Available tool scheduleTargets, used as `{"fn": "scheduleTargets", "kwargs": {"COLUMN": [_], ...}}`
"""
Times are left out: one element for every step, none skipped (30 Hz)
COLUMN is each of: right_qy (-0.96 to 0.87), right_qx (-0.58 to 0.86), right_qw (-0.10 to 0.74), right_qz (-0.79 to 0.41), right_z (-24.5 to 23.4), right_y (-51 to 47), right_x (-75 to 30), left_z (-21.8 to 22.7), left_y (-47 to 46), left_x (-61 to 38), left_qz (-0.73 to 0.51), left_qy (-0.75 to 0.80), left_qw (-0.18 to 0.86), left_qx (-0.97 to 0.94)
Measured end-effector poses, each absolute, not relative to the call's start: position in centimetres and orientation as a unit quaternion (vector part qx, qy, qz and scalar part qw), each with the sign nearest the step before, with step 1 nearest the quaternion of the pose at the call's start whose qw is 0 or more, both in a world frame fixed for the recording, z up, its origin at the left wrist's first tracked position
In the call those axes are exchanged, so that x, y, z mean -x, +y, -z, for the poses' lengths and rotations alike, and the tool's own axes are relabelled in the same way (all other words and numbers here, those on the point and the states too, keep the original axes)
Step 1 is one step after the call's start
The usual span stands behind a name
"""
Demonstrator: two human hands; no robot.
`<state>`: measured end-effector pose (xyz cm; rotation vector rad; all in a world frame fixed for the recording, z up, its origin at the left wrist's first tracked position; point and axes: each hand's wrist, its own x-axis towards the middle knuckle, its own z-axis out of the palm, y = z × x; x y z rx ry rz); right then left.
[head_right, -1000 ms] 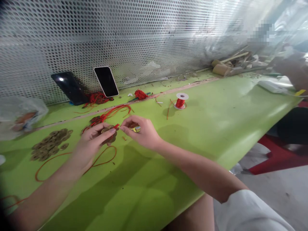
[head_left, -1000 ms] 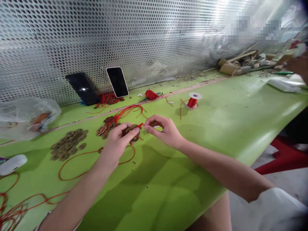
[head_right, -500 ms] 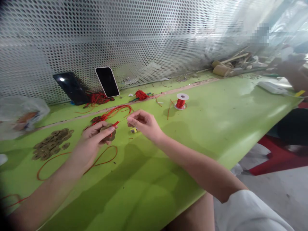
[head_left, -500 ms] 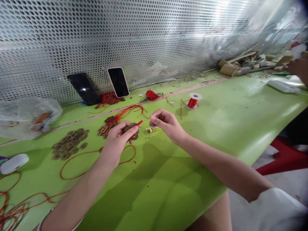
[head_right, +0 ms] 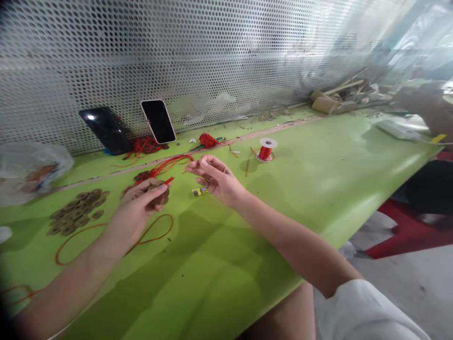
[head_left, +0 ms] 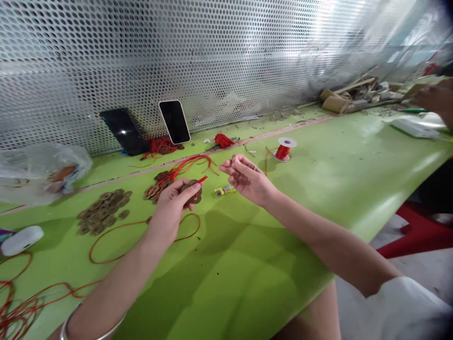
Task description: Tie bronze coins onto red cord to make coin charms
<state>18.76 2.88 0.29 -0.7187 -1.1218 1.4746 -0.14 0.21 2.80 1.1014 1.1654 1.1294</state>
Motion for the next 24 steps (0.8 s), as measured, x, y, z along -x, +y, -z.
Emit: {"fn": "scheduleTargets", "kwargs": {"right_qy": [-0.468, -0.459, -0.448, -0.435, -0.423, -0.412, -0.403, -0.394, -0.386, -0.377, -0.367, -0.357, -0.348, -0.340, -0.331, -0.322, -0.313, -0.304, -0.299, -0.301, -0.310, -0.327, -0.350, -0.375], "right_qx": [0.308, 0.311, 0.310, 0.305, 0.298, 0.290, 0.283, 0.276, 0.268, 0.261, 0.255, 0.248, 0.244, 0.244, 0.246, 0.249, 0.252, 0.254, 0.255, 0.257, 0.261, 0.271, 0.288, 0.313], "right_qw": [0.545, 0.546, 0.549, 0.553, 0.558, 0.563, 0.568, 0.573, 0.577, 0.580, 0.582, 0.584, 0.586, 0.588, 0.591, 0.597, 0.604, 0.614, 0.625, 0.636, 0.644, 0.648, 0.647, 0.643], "right_qz": [-0.624, -0.628, -0.634, -0.642, -0.649, -0.655, -0.660, -0.664, -0.668, -0.674, -0.680, -0.685, -0.690, -0.692, -0.693, -0.692, -0.688, -0.683, -0.674, -0.663, -0.649, -0.633, -0.613, -0.590], "right_z": [-0.2, -0.2, -0.1, -0.1, -0.1, -0.1, 0.0, 0.0, 0.0, 0.0, 0.0, 0.0, 0.0, -0.1, -0.3, -0.4, -0.6, -0.8, -1.0, -1.1, -1.1, -1.1, -0.9, -0.7], "right_y": [2.9, 2.9, 2.9, 2.9, 2.9, 3.0, 3.0, 3.1, 3.1, 3.2, 3.2, 3.3, 3.3, 3.4, 3.4, 3.5, 3.6, 3.7, 3.9, 4.1, 4.3, 4.5, 4.6, 4.8], "right_x": [-18.7, -18.7, -18.7, -18.7, -18.7, -18.7, -18.7, -18.8, -18.8, -18.8, -18.8, -18.8, -18.8, -18.8, -18.9, -19.0, -19.1, -19.3, -19.5, -19.8, -20.0, -20.2, -20.4, -20.6], "left_z": [-2.8, -2.8, -2.8, -2.8, -2.8, -2.8, -2.8, -2.8, -2.8, -2.8, -2.7, -2.7, -2.7, -2.6, -2.6, -2.5, -2.5, -2.5, -2.5, -2.4, -2.4, -2.3, -2.3, -2.2], "left_y": [0.2, 0.2, 0.2, 0.2, 0.2, 0.2, 0.2, 0.3, 0.3, 0.3, 0.3, 0.3, 0.4, 0.4, 0.5, 0.6, 0.7, 0.9, 1.0, 1.1, 1.2, 1.3, 1.3, 1.3], "left_x": [0.2, 0.2, 0.2, 0.2, 0.2, 0.2, 0.2, 0.2, 0.2, 0.1, 0.1, 0.1, 0.1, 0.1, 0.2, 0.2, 0.3, 0.4, 0.5, 0.6, 0.7, 0.8, 0.8, 0.8], "left_qz": [-0.480, -0.482, -0.484, -0.487, -0.489, -0.491, -0.493, -0.494, -0.496, -0.496, -0.498, -0.499, -0.499, -0.501, -0.504, -0.509, -0.517, -0.526, -0.535, -0.542, -0.547, -0.551, -0.551, -0.548], "left_qy": [0.491, 0.488, 0.484, 0.480, 0.475, 0.471, 0.467, 0.464, 0.460, 0.458, 0.455, 0.454, 0.453, 0.451, 0.450, 0.448, 0.447, 0.446, 0.445, 0.446, 0.446, 0.446, 0.446, 0.447], "left_qw": [0.564, 0.572, 0.583, 0.595, 0.606, 0.615, 0.621, 0.626, 0.630, 0.632, 0.635, 0.637, 0.641, 0.644, 0.646, 0.648, 0.647, 0.644, 0.638, 0.632, 0.626, 0.622, 0.620, 0.620], "left_qx": [-0.458, -0.449, -0.437, -0.424, -0.410, -0.399, -0.391, -0.386, -0.382, -0.380, -0.377, -0.373, -0.369, -0.362, -0.355, -0.346, -0.338, -0.332, -0.329, -0.329, -0.331, -0.332, -0.335, -0.340]}}
